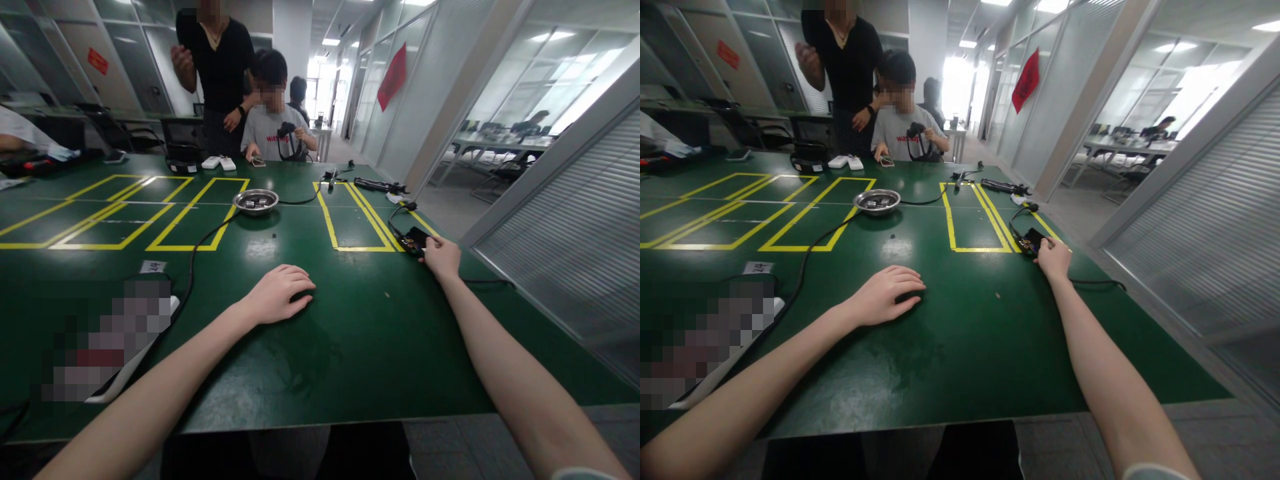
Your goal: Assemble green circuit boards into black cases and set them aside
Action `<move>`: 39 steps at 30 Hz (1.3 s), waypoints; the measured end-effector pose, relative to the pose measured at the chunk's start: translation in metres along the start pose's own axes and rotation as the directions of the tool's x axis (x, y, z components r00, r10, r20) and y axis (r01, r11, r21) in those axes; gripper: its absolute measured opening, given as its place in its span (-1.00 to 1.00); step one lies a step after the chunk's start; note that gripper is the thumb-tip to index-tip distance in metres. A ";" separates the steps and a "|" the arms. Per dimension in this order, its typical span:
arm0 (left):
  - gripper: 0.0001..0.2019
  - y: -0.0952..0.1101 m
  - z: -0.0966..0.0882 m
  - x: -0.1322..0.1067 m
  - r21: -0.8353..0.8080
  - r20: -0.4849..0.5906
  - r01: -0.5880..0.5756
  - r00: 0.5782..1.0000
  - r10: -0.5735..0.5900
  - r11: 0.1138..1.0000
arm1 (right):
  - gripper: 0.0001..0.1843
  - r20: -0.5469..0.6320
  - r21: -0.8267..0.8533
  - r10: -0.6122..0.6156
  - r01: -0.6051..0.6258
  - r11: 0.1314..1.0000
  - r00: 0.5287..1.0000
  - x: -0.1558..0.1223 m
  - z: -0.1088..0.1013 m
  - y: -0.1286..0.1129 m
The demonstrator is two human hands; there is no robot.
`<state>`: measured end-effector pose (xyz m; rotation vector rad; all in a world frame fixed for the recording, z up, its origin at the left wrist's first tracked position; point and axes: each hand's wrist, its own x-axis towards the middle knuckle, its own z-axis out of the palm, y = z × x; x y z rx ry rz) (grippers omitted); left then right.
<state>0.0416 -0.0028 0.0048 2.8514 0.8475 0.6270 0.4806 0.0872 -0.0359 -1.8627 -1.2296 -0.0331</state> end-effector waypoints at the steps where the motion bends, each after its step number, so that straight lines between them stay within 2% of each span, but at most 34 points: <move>1: -0.78 0.000 0.000 0.000 -0.001 0.000 -0.001 1.000 0.001 1.000 | -0.56 -0.004 -0.014 0.040 -0.040 0.999 0.999 0.000 0.000 0.000; 4: -0.78 -0.001 0.001 0.000 0.006 -0.011 -0.011 1.000 0.011 1.000 | -0.47 -0.031 -0.040 0.125 -0.126 0.991 0.992 0.000 -0.002 -0.004; 7: -0.78 -0.002 0.002 -0.001 0.012 -0.020 -0.020 1.000 0.020 1.000 | -0.41 -0.052 -0.053 0.091 -0.094 0.994 0.995 -0.003 -0.003 -0.010; 13: -0.78 0.000 0.002 -0.001 0.009 -0.018 -0.020 1.000 0.020 1.000 | -0.56 0.061 -0.099 0.007 -0.001 0.995 0.998 -0.008 -0.007 -0.022; 21: -0.79 0.000 0.000 0.001 0.002 -0.011 -0.021 1.000 0.021 1.000 | -0.53 -0.015 -0.252 0.046 -0.049 0.967 0.999 -0.008 -0.012 -0.022; 25: -0.79 0.001 0.000 0.000 -0.001 -0.003 -0.016 1.000 0.016 1.000 | -0.51 0.060 -0.296 0.087 -0.066 0.953 0.994 -0.008 -0.011 -0.019; 28: -0.80 0.002 0.000 0.000 0.006 0.004 -0.010 1.000 0.010 1.000 | -0.51 0.154 -0.289 0.038 0.008 0.957 0.987 -0.009 -0.011 -0.024; 31: -0.80 0.001 0.000 0.000 0.013 0.005 -0.009 1.000 0.009 1.000 | -0.50 0.276 -0.246 -0.025 0.096 0.965 0.961 -0.019 -0.007 -0.039; 34: -0.79 0.000 0.001 0.000 0.018 -0.001 -0.007 1.000 0.007 1.000 | -0.52 0.412 -0.110 -0.136 0.198 0.974 0.901 -0.043 0.002 -0.064; 36: -0.74 0.000 0.001 0.000 0.023 -0.023 -0.004 1.000 0.004 1.000 | -0.56 0.494 0.053 -0.303 0.320 0.946 0.815 -0.067 0.008 -0.086; 37: -0.70 0.001 0.001 0.000 0.025 -0.043 -0.001 0.999 0.002 1.000 | -0.57 0.519 0.156 -0.408 0.386 0.909 0.751 -0.081 0.009 -0.097; 38: -0.66 0.003 0.000 0.000 0.024 -0.065 0.002 0.998 0.000 1.000 | -0.58 0.539 0.275 -0.519 0.443 0.853 0.664 -0.095 0.010 -0.109; 39: -0.61 0.005 -0.001 0.000 0.017 -0.085 0.006 0.996 -0.004 1.000 | -0.58 0.557 0.398 -0.625 0.484 0.779 0.547 -0.110 0.009 -0.120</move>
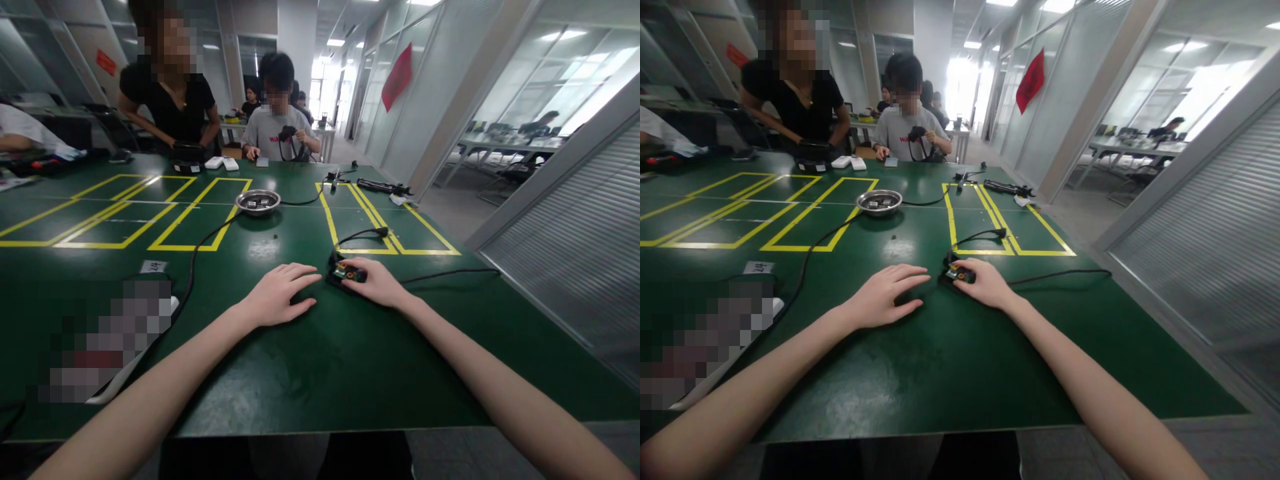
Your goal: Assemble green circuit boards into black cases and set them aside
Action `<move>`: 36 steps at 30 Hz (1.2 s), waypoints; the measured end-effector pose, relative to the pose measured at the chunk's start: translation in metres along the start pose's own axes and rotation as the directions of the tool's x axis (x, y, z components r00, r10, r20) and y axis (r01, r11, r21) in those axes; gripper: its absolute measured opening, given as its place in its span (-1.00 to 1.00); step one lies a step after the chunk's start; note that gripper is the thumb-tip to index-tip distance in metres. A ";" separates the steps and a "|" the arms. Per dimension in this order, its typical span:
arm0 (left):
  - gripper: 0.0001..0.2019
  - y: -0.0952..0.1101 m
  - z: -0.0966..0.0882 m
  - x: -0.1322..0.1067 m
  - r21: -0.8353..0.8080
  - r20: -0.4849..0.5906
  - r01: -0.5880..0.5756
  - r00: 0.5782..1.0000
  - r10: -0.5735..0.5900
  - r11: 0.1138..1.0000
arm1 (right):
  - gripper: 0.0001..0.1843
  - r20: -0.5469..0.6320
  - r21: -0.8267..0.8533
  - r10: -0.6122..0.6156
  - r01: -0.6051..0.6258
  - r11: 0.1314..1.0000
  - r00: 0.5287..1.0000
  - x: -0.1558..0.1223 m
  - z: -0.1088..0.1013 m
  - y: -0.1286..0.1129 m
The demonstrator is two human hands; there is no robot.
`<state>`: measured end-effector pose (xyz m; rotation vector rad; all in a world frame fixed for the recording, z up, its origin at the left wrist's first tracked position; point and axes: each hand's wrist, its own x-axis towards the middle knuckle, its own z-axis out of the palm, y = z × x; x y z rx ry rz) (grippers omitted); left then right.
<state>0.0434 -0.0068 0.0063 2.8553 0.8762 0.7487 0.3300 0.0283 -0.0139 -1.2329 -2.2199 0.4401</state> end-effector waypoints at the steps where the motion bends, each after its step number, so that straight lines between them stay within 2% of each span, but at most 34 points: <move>1: -0.58 0.002 -0.001 0.000 -0.016 -0.011 0.004 1.000 -0.005 1.000 | -0.56 0.084 0.064 -0.120 0.115 0.991 0.989 -0.002 0.008 -0.015; 2: -0.59 0.004 -0.002 0.000 -0.045 -0.007 0.011 1.000 -0.011 0.999 | -0.57 0.151 0.129 -0.220 0.201 0.971 0.964 -0.004 0.014 -0.030; 4: -0.66 0.007 -0.003 0.001 -0.113 0.045 0.037 0.998 -0.032 0.993 | -0.64 0.226 0.242 -0.354 0.299 0.923 0.908 -0.009 0.023 -0.052; 6: -0.67 0.009 -0.003 0.001 -0.159 0.117 0.072 0.992 -0.054 0.985 | -0.63 0.231 0.283 -0.410 0.342 0.896 0.882 -0.013 0.027 -0.064; 8: -0.60 0.009 -0.002 0.002 -0.156 0.166 0.097 0.984 -0.071 0.983 | -0.62 0.197 0.267 -0.416 0.360 0.894 0.888 -0.015 0.026 -0.067; 12: -0.31 0.006 -0.001 0.001 -0.109 0.171 0.110 0.981 -0.091 0.988 | -0.66 0.086 0.101 -0.362 0.353 0.930 0.928 -0.013 0.017 -0.057; 14: -0.23 0.004 0.000 0.000 -0.094 0.170 0.116 0.980 -0.099 0.989 | -0.67 0.046 -0.040 -0.268 0.270 0.962 0.962 -0.010 0.012 -0.049; 17: -0.21 0.002 0.000 -0.001 -0.080 0.179 0.115 0.979 -0.100 0.990 | -0.62 0.034 -0.195 -0.077 0.082 0.977 0.996 -0.007 0.004 -0.038; 19: -0.19 0.002 -0.001 -0.001 -0.076 0.178 0.108 0.980 -0.093 0.991 | -0.60 0.054 -0.164 -0.031 0.040 0.986 0.998 -0.006 0.001 -0.033; 22: -0.17 0.002 -0.003 -0.001 -0.066 0.183 0.097 0.980 -0.083 0.993 | -0.79 0.099 0.035 -0.092 0.089 0.995 0.991 -0.009 -0.001 -0.035; 25: -0.28 0.002 -0.004 -0.001 -0.065 0.193 0.081 0.979 -0.067 0.995 | -0.90 0.144 0.140 -0.154 0.134 0.981 0.977 -0.012 0.005 -0.042; 30: -0.63 0.000 -0.002 -0.001 -0.038 0.182 0.089 0.980 -0.080 0.995 | -0.91 0.173 0.087 -0.177 0.164 0.983 0.969 -0.012 0.025 -0.053; 36: -0.74 -0.002 -0.003 -0.001 -0.036 0.163 0.095 0.983 -0.088 0.995 | -0.91 0.126 0.026 -0.144 0.142 0.990 0.982 -0.011 0.035 -0.057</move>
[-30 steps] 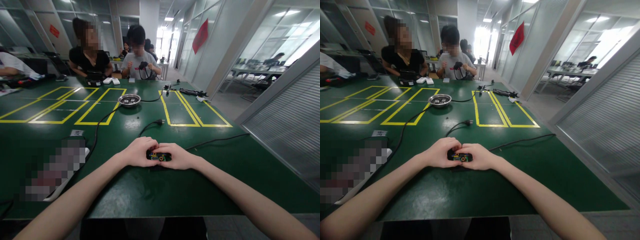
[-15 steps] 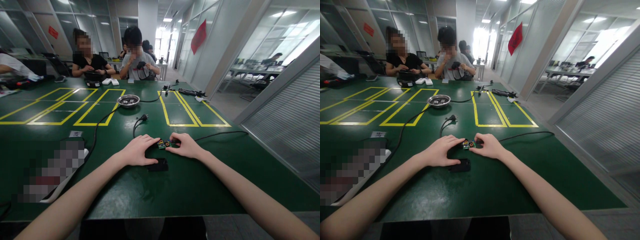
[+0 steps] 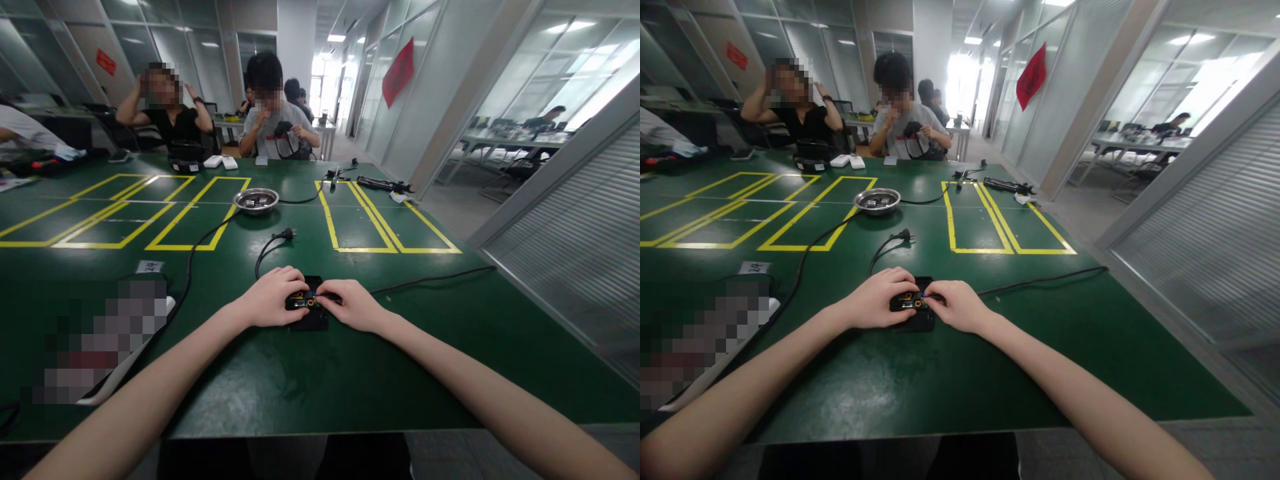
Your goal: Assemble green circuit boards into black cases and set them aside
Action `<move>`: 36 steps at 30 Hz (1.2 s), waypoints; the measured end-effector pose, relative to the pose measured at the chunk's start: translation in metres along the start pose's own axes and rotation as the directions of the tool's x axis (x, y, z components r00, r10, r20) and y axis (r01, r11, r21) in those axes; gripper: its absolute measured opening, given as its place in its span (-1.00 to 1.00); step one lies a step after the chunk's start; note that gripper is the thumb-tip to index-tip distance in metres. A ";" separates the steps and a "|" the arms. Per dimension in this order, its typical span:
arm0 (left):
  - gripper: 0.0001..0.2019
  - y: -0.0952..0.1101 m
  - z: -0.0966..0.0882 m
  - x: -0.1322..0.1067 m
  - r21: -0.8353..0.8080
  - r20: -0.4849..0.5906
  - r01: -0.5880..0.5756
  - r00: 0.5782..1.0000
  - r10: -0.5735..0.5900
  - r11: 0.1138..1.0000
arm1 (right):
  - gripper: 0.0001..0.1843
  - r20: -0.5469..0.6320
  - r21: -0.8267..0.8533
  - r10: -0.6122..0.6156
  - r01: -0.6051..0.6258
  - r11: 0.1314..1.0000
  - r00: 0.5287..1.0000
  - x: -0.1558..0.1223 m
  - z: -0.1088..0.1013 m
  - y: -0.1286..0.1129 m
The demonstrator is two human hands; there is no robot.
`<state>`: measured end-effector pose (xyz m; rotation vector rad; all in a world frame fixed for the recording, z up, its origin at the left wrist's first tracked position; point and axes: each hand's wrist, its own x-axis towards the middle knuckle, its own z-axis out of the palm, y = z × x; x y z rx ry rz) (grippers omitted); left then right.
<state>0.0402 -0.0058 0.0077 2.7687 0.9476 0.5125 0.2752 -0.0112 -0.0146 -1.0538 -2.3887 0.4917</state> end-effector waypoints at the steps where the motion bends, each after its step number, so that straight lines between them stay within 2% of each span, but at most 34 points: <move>1: -0.74 0.000 -0.001 0.000 0.002 0.000 0.006 1.000 -0.006 1.000 | -0.92 -0.003 0.001 0.008 -0.008 1.000 1.000 0.000 0.000 0.000; 6: -0.71 -0.003 -0.003 0.000 0.020 -0.011 0.044 0.999 -0.044 0.999 | -0.92 -0.038 -0.004 0.034 -0.034 0.999 0.999 0.001 0.000 -0.001; 9: -0.68 -0.005 -0.006 0.000 -0.018 -0.047 0.024 0.999 -0.024 1.000 | -0.92 -0.050 -0.003 0.036 -0.037 0.999 0.998 0.001 0.001 0.000; 12: -0.79 -0.007 -0.011 -0.001 -0.033 -0.082 0.028 0.996 -0.031 0.999 | -0.92 -0.044 -0.004 0.039 -0.039 0.999 0.998 0.002 0.002 0.000; 18: -0.95 -0.011 -0.022 -0.002 -0.023 0.030 0.131 0.991 -0.131 0.991 | -0.91 -0.057 0.039 0.064 -0.061 0.997 0.996 0.002 0.000 -0.004; 21: -0.94 -0.012 -0.023 -0.001 -0.014 0.058 0.151 0.987 -0.150 0.988 | -0.70 -0.057 0.091 0.080 -0.074 0.993 0.995 0.000 -0.001 -0.007; 24: -0.92 -0.012 -0.024 -0.001 -0.042 0.082 0.176 0.982 -0.172 0.984 | -0.56 -0.036 0.062 0.063 -0.061 0.996 0.997 0.000 -0.001 -0.008; 32: -0.89 -0.014 -0.022 0.000 -0.203 0.129 0.228 0.970 -0.205 0.952 | -0.63 -0.041 -0.007 0.070 -0.070 0.998 0.997 0.001 0.003 -0.006; 36: -0.88 -0.019 -0.018 -0.001 -0.332 0.169 0.278 0.958 -0.233 0.901 | -0.62 -0.039 -0.013 0.070 -0.071 0.997 0.997 0.002 0.002 -0.008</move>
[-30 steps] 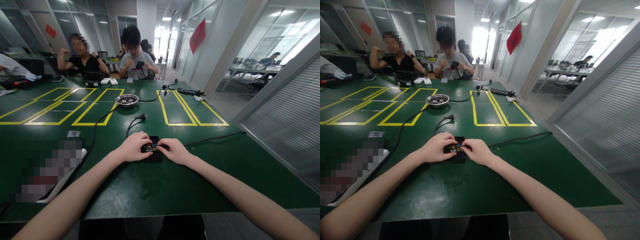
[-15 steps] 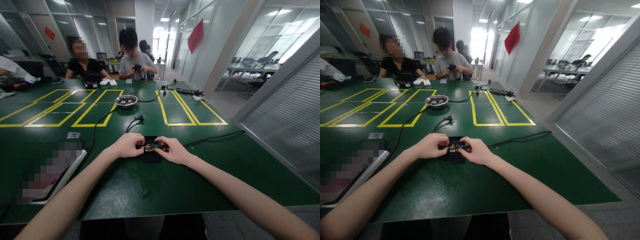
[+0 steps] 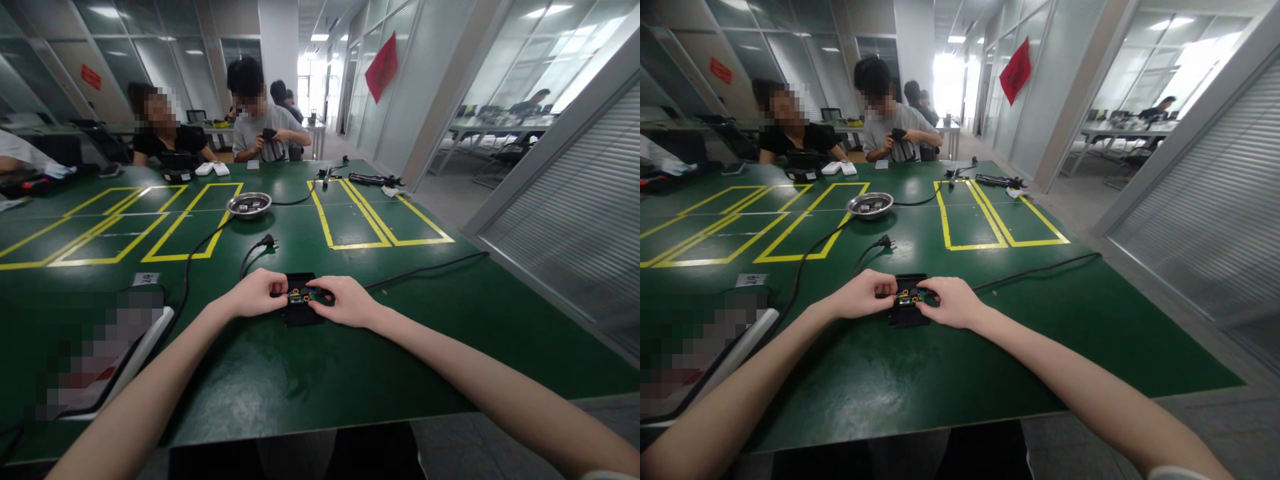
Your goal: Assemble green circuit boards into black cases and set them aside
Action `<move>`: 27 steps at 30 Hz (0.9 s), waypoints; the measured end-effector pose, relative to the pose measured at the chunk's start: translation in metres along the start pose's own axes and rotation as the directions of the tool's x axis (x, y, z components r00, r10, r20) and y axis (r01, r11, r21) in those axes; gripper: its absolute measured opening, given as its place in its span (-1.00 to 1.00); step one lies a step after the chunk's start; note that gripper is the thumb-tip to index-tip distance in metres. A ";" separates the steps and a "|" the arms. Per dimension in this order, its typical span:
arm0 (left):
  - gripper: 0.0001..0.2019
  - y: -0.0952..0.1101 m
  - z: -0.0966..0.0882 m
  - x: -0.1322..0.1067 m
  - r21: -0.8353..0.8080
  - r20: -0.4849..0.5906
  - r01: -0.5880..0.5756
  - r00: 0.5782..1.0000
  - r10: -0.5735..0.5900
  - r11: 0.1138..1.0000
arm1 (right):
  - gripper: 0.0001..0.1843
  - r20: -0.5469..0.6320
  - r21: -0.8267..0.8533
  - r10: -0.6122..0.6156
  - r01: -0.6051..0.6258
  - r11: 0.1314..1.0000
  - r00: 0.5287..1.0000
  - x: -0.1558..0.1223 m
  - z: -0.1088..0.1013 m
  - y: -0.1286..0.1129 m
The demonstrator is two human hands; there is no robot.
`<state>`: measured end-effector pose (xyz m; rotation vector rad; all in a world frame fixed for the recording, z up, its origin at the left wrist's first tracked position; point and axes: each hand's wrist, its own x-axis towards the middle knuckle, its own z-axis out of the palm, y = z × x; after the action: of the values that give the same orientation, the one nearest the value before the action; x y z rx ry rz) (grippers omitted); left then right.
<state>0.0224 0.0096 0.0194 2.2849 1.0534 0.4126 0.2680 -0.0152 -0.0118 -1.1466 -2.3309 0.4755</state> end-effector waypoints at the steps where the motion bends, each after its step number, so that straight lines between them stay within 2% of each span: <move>1: -0.87 -0.001 0.000 0.000 -0.045 0.004 0.017 1.000 -0.016 0.999 | -0.62 -0.005 0.004 -0.001 0.001 1.000 1.000 0.000 -0.002 0.000; 5: -0.81 0.003 -0.008 -0.002 -0.245 0.037 0.101 0.995 -0.094 0.964 | -0.77 -0.067 0.014 0.001 0.000 1.000 0.998 0.000 -0.016 0.003; 8: -0.75 0.007 -0.017 -0.005 -0.372 0.116 0.160 0.985 -0.126 0.914 | -0.92 -0.086 0.061 -0.088 0.094 0.994 0.992 -0.004 -0.029 0.006; 12: -0.73 0.005 -0.023 -0.008 -0.416 0.301 0.230 0.948 -0.106 0.880 | -0.90 -0.046 0.180 -0.214 0.219 0.959 0.976 -0.009 -0.033 0.007; 15: -0.71 0.000 -0.021 -0.008 -0.414 0.382 0.267 0.919 -0.101 0.870 | -0.89 0.021 0.212 -0.274 0.264 0.941 0.961 -0.010 -0.028 0.009; 22: -0.74 0.002 -0.015 -0.007 -0.409 0.389 0.277 0.915 -0.109 0.869 | -0.91 0.076 0.044 -0.312 0.309 0.950 0.947 -0.008 -0.024 0.012; 27: -0.78 0.007 -0.018 -0.007 -0.332 0.348 0.259 0.927 -0.138 0.907 | -0.94 0.110 0.059 -0.334 0.329 0.942 0.936 -0.008 -0.025 0.011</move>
<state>0.0130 0.0069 0.0376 1.8068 0.9411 0.1353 0.2936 -0.0135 0.0013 -0.6998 -2.5392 0.4721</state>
